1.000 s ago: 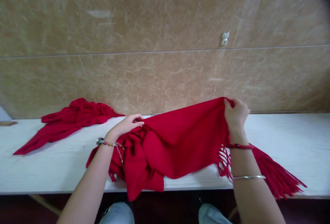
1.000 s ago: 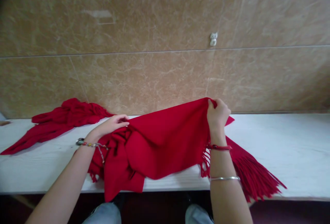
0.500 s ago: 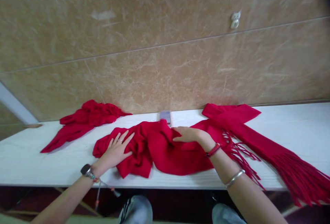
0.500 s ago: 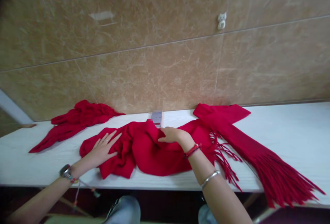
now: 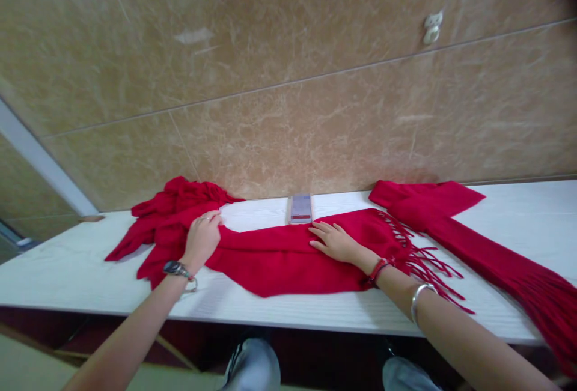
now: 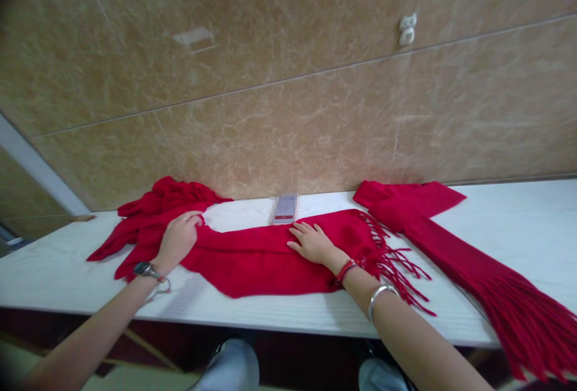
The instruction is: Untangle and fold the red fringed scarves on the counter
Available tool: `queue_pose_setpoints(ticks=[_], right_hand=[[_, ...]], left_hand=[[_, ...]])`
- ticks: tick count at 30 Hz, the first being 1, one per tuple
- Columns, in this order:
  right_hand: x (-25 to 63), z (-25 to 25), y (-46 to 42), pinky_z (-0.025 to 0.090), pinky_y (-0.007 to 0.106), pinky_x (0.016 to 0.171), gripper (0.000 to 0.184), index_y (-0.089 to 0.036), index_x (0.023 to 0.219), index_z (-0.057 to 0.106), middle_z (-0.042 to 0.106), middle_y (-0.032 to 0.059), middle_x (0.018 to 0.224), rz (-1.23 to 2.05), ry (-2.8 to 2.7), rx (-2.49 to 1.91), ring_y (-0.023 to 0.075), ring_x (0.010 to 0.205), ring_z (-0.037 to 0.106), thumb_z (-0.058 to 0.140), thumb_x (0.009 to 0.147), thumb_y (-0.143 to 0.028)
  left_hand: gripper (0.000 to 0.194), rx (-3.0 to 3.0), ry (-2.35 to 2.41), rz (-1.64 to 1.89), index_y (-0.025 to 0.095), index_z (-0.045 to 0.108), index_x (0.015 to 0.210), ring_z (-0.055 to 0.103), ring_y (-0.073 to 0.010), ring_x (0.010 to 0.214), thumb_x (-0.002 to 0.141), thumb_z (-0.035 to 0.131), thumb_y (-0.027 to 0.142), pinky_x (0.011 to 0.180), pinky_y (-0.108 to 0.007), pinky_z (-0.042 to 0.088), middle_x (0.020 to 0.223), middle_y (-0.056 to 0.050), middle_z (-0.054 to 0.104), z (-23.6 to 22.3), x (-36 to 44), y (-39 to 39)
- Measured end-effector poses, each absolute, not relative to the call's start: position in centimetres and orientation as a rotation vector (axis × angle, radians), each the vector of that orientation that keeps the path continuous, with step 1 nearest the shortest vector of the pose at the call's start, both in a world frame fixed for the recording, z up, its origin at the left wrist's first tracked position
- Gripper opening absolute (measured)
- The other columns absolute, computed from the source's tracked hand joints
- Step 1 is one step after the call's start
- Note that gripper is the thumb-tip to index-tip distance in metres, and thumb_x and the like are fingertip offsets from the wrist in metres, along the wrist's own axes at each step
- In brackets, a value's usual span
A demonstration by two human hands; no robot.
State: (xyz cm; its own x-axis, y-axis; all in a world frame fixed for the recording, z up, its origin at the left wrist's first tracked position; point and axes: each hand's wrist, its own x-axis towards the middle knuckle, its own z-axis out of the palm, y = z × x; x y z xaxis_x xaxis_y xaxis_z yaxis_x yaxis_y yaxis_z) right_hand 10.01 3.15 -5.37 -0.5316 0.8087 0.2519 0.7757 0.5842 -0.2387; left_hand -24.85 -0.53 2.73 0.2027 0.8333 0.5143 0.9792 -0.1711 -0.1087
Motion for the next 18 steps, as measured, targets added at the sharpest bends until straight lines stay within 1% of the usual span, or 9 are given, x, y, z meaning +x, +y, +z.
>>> queue_pose_setpoints(ticks=[1,3,5,7,10,15,18], right_hand=[[10.1,-5.4,3.1,0.023,0.046,0.102,0.051,-0.021,0.129,0.044,0.040,0.0105,0.137,0.138,-2.478,-1.286,0.0250,0.126,0.033,0.031,0.087,-0.049],[10.3,-5.3,3.0,0.024,0.044,0.102,0.052,-0.020,0.128,0.044,0.041,0.0114,0.135,0.133,-2.464,-1.285,0.0245,0.124,0.035,0.032,0.087,-0.049],[10.5,-5.2,2.9,0.026,0.043,0.101,0.051,-0.018,0.127,0.045,0.043,0.0125,0.134,0.121,-2.447,-1.291,0.0243,0.123,0.038,0.032,0.087,-0.048],[10.5,-5.0,2.9,0.027,0.042,0.100,0.050,-0.018,0.126,0.047,0.045,0.0129,0.132,0.110,-2.433,-1.299,0.0242,0.121,0.040,0.033,0.087,-0.046],[10.4,-4.9,3.0,0.029,0.040,0.099,0.047,-0.016,0.122,0.050,0.049,0.0122,0.128,0.099,-2.416,-1.304,0.0237,0.118,0.042,0.035,0.087,-0.044],[10.2,-4.6,3.1,0.032,0.035,0.095,0.040,-0.016,0.115,0.055,0.056,0.0111,0.118,0.102,-2.366,-1.350,0.0206,0.110,0.049,0.038,0.087,-0.040],[10.4,-4.3,2.6,0.035,0.031,0.090,0.034,-0.016,0.108,0.057,0.060,0.0101,0.111,0.064,-2.305,-1.387,0.0189,0.103,0.052,0.037,0.088,-0.034]], left_hand=[[0.029,-2.139,-1.623,-0.576,0.012,0.058,0.095,0.046,-0.0215,0.111,0.080,0.034,0.010,0.099,-0.037,0.033,0.117,-0.012,0.053,2.1,-22.6,-0.4],[0.031,-2.368,-1.497,-0.670,0.013,0.054,0.108,0.044,-0.0192,0.116,0.085,0.035,0.019,0.101,-0.033,0.032,0.124,-0.011,0.049,0.5,-18.9,-0.2],[0.034,-2.628,-1.404,-0.612,0.017,0.050,0.117,0.041,-0.0176,0.119,0.087,0.035,0.025,0.102,-0.032,0.032,0.128,-0.008,0.046,-1.3,-16.9,-0.1],[0.037,-2.753,-1.401,-0.574,0.018,0.046,0.122,0.042,-0.0170,0.119,0.088,0.037,0.028,0.103,-0.032,0.031,0.128,-0.007,0.048,-2.6,-16.3,0.1],[0.041,-2.781,-1.443,-0.632,0.018,0.043,0.125,0.043,-0.0175,0.118,0.087,0.042,0.032,0.104,-0.032,0.031,0.128,-0.007,0.048,-3.1,-16.7,0.2],[0.052,-2.775,-1.442,-0.700,0.018,0.042,0.126,0.042,-0.0204,0.117,0.080,0.054,0.037,0.102,-0.034,0.032,0.127,-0.008,0.047,-2.8,-16.9,0.1],[0.047,-2.731,-1.429,-0.739,0.018,0.043,0.124,0.043,-0.0207,0.115,0.080,0.052,0.034,0.102,-0.034,0.032,0.124,-0.008,0.048,-2.7,-16.6,-0.1]])
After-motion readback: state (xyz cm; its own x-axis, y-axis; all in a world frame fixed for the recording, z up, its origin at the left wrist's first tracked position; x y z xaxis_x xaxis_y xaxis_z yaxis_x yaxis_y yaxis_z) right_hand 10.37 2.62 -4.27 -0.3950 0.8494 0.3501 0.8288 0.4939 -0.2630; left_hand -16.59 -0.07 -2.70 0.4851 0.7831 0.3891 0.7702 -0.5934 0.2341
